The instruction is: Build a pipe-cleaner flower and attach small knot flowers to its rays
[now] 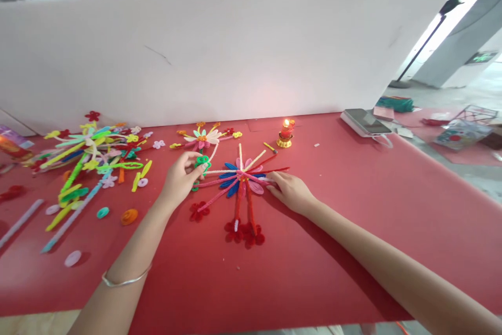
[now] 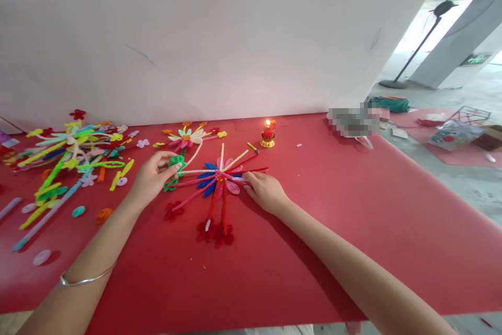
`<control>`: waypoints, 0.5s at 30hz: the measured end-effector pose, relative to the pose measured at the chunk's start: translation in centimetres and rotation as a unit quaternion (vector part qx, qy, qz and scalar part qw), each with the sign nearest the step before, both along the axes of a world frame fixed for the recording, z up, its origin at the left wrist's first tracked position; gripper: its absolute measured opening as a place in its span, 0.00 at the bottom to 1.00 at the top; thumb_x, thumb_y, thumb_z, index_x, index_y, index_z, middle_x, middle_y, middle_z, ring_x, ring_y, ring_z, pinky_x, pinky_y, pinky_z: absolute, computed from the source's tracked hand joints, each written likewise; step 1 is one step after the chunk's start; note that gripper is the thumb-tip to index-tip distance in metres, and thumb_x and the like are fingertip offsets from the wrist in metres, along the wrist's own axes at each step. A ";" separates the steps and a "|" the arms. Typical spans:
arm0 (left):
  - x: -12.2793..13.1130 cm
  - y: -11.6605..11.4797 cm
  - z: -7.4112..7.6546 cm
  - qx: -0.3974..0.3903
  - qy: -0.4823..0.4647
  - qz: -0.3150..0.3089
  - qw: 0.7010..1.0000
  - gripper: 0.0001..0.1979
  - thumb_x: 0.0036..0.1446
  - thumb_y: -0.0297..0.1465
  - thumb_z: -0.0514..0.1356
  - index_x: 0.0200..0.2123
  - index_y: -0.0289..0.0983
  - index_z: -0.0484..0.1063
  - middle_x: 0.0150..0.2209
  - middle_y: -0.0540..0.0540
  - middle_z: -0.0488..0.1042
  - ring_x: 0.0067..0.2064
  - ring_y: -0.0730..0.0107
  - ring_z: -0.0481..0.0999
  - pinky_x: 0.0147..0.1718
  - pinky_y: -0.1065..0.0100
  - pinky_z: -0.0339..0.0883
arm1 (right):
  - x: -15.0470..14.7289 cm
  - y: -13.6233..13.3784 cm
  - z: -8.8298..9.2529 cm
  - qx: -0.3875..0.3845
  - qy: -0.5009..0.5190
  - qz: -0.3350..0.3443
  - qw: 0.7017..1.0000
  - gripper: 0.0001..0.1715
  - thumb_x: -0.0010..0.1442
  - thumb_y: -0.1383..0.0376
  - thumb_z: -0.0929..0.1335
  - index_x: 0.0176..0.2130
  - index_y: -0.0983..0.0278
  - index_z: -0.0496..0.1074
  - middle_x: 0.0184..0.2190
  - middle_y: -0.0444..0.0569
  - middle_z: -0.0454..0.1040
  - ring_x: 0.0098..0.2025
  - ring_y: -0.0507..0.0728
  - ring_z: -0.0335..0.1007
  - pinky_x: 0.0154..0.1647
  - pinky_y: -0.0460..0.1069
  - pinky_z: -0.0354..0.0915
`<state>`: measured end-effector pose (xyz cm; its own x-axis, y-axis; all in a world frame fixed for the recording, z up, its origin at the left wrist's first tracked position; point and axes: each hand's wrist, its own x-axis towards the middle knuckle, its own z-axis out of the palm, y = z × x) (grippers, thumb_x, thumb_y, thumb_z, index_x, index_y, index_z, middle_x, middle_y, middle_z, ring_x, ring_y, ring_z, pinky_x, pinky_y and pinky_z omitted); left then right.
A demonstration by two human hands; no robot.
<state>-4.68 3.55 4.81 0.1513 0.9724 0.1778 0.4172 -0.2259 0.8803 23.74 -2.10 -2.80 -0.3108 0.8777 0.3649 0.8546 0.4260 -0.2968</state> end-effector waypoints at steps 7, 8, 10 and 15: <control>0.3 -0.5 -0.2 -0.004 -0.005 -0.029 1.000 0.18 0.46 0.41 0.62 0.38 0.39 0.63 0.28 0.51 0.72 0.27 0.72 0.72 0.31 0.68 0.68 | -1.9 1.3 0.8 0.019 0.043 0.006 0.999 0.14 0.64 0.61 0.58 0.47 0.61 0.64 0.39 0.51 0.73 0.43 0.56 0.67 0.38 0.48 0.61; 0.4 -0.5 -0.3 -0.008 -0.007 -0.030 1.000 0.18 0.46 0.41 0.63 0.37 0.39 0.63 0.28 0.52 0.71 0.27 0.72 0.72 0.31 0.68 0.68 | -1.8 1.2 0.9 0.026 0.057 0.006 0.998 0.15 0.64 0.61 0.57 0.47 0.61 0.64 0.39 0.52 0.72 0.43 0.57 0.66 0.39 0.48 0.61; 0.7 -0.7 -0.6 -0.022 -0.006 -0.037 0.999 0.17 0.46 0.40 0.63 0.35 0.38 0.62 0.27 0.53 0.70 0.27 0.72 0.73 0.30 0.68 0.68 | -1.6 1.0 1.0 0.041 0.086 0.001 0.995 0.16 0.65 0.63 0.54 0.47 0.62 0.65 0.38 0.52 0.72 0.43 0.57 0.66 0.40 0.49 0.62; 2.0 -1.8 -1.2 -0.062 0.059 -0.121 0.989 0.11 0.49 0.39 0.60 0.33 0.37 0.68 0.23 0.52 0.71 0.27 0.69 0.73 0.32 0.67 0.68 | -1.1 0.9 0.6 0.071 0.126 -0.037 0.989 0.16 0.65 0.61 0.56 0.42 0.62 0.69 0.29 0.51 0.72 0.36 0.57 0.66 0.35 0.48 0.63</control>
